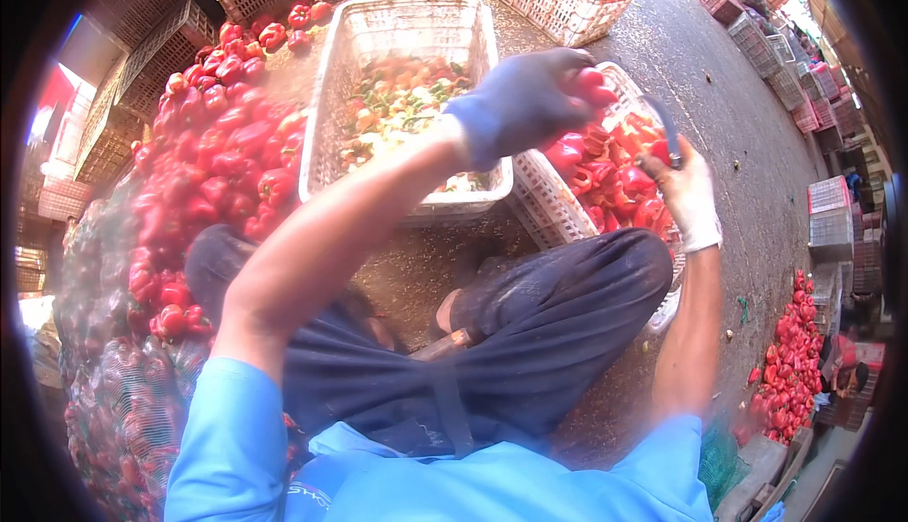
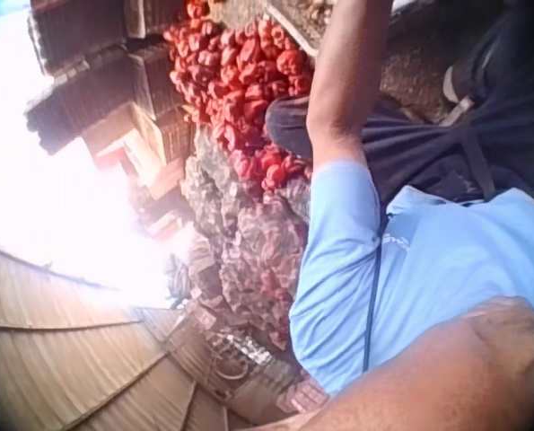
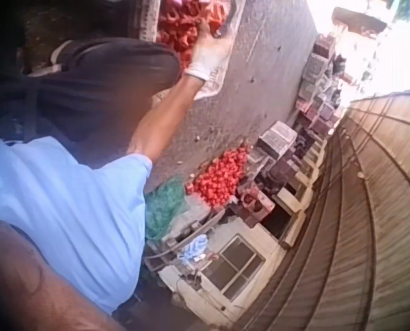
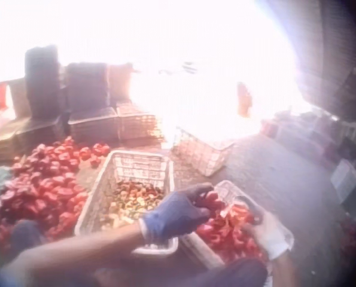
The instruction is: The person sorts and cleans bell peppers by hand, using a knife to remove stems and cores before placing the pieces into a plastic crate.
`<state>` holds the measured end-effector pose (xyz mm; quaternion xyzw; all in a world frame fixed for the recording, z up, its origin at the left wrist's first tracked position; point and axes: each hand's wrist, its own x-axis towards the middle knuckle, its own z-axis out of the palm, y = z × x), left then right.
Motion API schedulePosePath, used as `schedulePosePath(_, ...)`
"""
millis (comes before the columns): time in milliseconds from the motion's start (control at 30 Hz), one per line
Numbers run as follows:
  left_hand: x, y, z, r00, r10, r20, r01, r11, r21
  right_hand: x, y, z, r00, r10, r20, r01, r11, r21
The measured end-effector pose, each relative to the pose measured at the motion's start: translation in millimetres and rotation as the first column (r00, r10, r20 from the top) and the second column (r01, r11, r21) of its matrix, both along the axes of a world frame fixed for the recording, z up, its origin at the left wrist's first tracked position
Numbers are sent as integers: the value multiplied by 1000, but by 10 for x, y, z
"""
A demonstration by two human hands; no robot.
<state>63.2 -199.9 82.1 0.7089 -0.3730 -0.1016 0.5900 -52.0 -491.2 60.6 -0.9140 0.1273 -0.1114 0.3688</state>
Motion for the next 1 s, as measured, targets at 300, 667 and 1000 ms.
schedulePosePath(300,427,409,-94,944,145,296,-218,948,230,-16,-123,-179,993,-98,-70,114,952,285)
schedulePosePath(667,-1108,5340,-430,406,792,456,-875,192,444,898,690,-445,830,558,-4,-551,820,154)
schedulePosePath(1000,-2744,5984,-2427,-260,938,-228,-697,-19,717,1616,1813,-1180,735,679,7,-678,734,-32)
